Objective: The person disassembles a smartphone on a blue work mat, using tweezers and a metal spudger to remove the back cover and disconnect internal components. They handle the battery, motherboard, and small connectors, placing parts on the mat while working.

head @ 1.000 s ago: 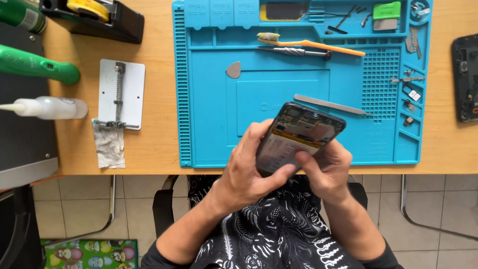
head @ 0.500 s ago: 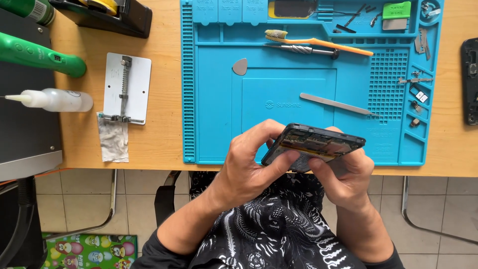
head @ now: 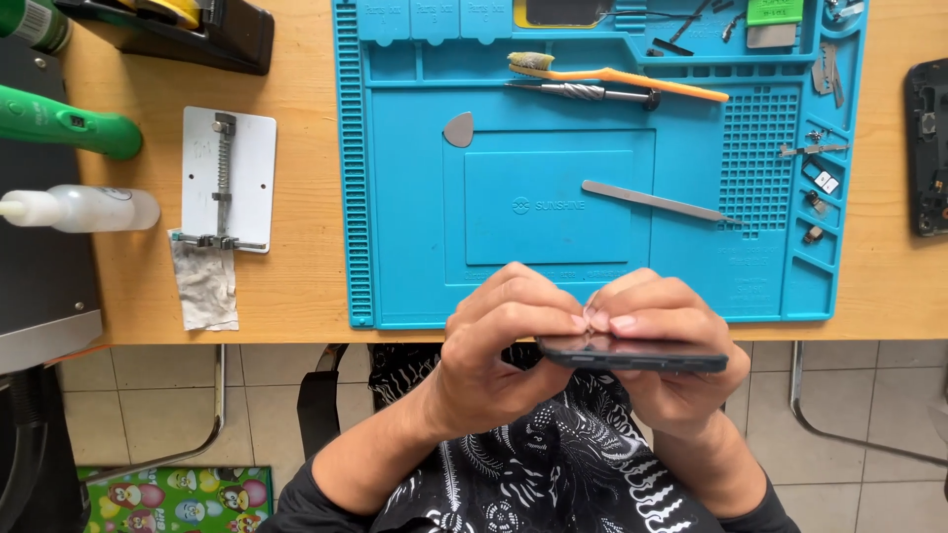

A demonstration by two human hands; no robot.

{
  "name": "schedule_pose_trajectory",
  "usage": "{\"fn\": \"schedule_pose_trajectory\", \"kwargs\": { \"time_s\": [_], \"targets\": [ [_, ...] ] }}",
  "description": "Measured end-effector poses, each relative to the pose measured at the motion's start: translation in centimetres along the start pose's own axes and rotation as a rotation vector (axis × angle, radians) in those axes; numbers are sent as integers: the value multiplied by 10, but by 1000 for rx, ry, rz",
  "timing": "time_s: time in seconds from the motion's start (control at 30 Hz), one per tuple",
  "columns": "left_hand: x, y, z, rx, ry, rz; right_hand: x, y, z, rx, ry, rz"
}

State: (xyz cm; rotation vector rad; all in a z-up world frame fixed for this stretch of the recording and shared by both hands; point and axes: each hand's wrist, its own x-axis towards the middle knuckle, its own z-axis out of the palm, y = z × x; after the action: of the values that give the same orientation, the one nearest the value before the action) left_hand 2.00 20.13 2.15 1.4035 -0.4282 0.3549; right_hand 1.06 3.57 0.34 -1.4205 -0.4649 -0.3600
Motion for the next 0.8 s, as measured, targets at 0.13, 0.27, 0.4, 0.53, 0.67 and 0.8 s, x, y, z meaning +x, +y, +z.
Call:
{"fn": "schedule_pose_trajectory", "kwargs": {
  "time_s": [0.13, 0.27, 0.4, 0.53, 0.67, 0.8],
  "targets": [
    [-2, 2, -9, 56, -161, 52, -1, -13, 9, -69, -2, 24],
    [-4, 2, -8, 76, -165, 51, -1, -16, 9, -57, 17, 40],
    [-4, 2, -9, 86, -174, 57, -2, -16, 8, -56, 6, 50],
    [-4, 3, -8, 81, -185, 63, -7, -14, 8, -105, 25, 2],
    [-3, 5, -7, 81, -177, 59, -7, -20, 3, -139, -26, 7],
    [-4, 7, -7, 93, -174, 107, -4, -31, 3, -224, -73, 7]
  ]
}}
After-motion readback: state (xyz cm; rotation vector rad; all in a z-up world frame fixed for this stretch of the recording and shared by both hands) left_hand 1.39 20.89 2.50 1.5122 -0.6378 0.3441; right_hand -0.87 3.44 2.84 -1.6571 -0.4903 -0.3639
